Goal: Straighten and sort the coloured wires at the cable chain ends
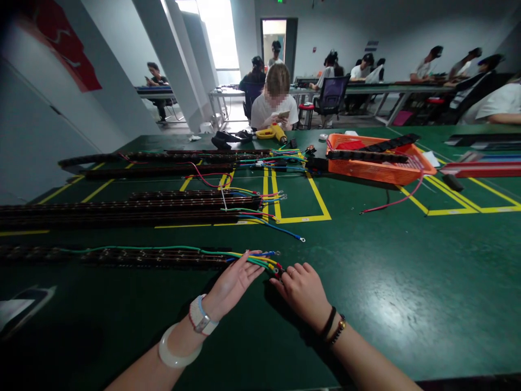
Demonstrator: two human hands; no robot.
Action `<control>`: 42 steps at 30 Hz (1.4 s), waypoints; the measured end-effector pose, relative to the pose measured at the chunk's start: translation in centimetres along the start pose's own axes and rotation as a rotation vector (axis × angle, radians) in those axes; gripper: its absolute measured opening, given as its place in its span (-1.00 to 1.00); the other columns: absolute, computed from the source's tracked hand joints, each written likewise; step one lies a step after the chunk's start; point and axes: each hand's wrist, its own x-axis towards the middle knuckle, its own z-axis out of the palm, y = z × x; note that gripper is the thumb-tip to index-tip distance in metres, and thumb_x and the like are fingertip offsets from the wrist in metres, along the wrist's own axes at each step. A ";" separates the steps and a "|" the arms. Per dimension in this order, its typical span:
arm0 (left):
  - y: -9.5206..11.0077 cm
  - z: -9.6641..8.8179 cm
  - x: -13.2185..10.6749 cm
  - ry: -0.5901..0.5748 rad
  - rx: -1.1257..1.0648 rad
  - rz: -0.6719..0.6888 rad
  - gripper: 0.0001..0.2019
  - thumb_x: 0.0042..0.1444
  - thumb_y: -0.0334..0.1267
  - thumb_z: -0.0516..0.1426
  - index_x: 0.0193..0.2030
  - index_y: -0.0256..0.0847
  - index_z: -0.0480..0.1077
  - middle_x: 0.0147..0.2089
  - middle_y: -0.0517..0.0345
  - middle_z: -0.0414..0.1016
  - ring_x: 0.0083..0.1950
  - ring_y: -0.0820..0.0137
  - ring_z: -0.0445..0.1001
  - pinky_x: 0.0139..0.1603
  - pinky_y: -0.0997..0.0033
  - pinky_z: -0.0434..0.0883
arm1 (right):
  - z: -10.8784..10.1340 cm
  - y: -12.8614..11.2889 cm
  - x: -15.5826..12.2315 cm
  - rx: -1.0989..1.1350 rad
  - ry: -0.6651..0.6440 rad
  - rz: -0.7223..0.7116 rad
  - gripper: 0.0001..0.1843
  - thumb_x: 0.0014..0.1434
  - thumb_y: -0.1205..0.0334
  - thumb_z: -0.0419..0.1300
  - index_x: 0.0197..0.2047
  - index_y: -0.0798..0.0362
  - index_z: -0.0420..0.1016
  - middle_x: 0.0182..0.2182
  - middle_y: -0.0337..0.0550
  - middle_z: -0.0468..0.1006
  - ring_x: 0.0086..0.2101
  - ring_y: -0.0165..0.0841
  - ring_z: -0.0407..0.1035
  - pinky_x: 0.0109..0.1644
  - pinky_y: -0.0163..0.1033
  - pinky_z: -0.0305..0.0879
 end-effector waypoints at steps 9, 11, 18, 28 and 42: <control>-0.2 -0.2 0.2 0.002 0.016 -0.007 -0.79 0.18 -0.25 0.08 -0.13 -0.31 0.43 -0.03 -0.09 0.48 0.09 0.26 0.40 0.19 0.21 0.24 | 0.0 -0.6 -0.2 0.042 0.036 -0.048 -0.67 0.28 0.18 0.04 -0.50 0.06 0.37 -0.59 -0.24 0.40 -0.51 -0.40 0.20 -0.39 -0.23 -0.12; -0.1 -0.2 0.1 0.016 0.024 -0.002 -0.79 0.18 -0.24 0.08 -0.12 -0.30 0.43 -0.02 -0.08 0.48 0.07 0.28 0.41 0.18 0.23 0.26 | -0.6 -0.7 -0.3 0.060 0.058 -0.068 -0.65 0.29 0.17 0.02 -0.52 0.06 0.35 -0.61 -0.25 0.38 -0.52 -0.42 0.19 -0.39 -0.24 -0.12; 0.2 0.6 -0.6 0.003 0.016 -0.006 -0.76 0.17 -0.21 0.10 -0.12 -0.33 0.42 -0.03 -0.11 0.48 0.03 0.27 0.44 0.16 0.22 0.28 | -3.0 2.2 2.9 -0.012 0.021 0.000 -0.61 0.31 0.09 -0.05 -0.45 0.07 0.40 -0.56 -0.19 0.43 -0.48 -0.42 0.26 -0.37 -0.26 -0.07; 0.5 0.8 -0.8 0.056 0.050 -0.028 -0.86 0.16 -0.34 0.10 -0.19 -0.35 0.43 -0.05 -0.14 0.49 0.02 0.23 0.45 0.19 0.12 0.26 | 1.2 5.4 9.2 -0.081 -0.298 0.174 -0.49 0.29 -0.09 -0.13 -0.35 0.09 0.46 -0.40 -0.07 0.55 -0.42 -0.33 0.42 -0.47 -0.29 -0.06; 0.5 0.4 0.3 0.046 0.040 -0.005 -0.86 0.14 -0.36 0.12 -0.17 -0.33 0.41 0.00 -0.12 0.46 0.05 0.23 0.44 0.22 0.12 0.25 | -1.6 4.7 7.7 -0.032 -0.384 0.311 -0.32 0.25 -0.23 -0.24 -0.47 0.07 0.46 -0.50 -0.09 0.51 -0.48 -0.34 0.40 -0.50 -0.33 -0.05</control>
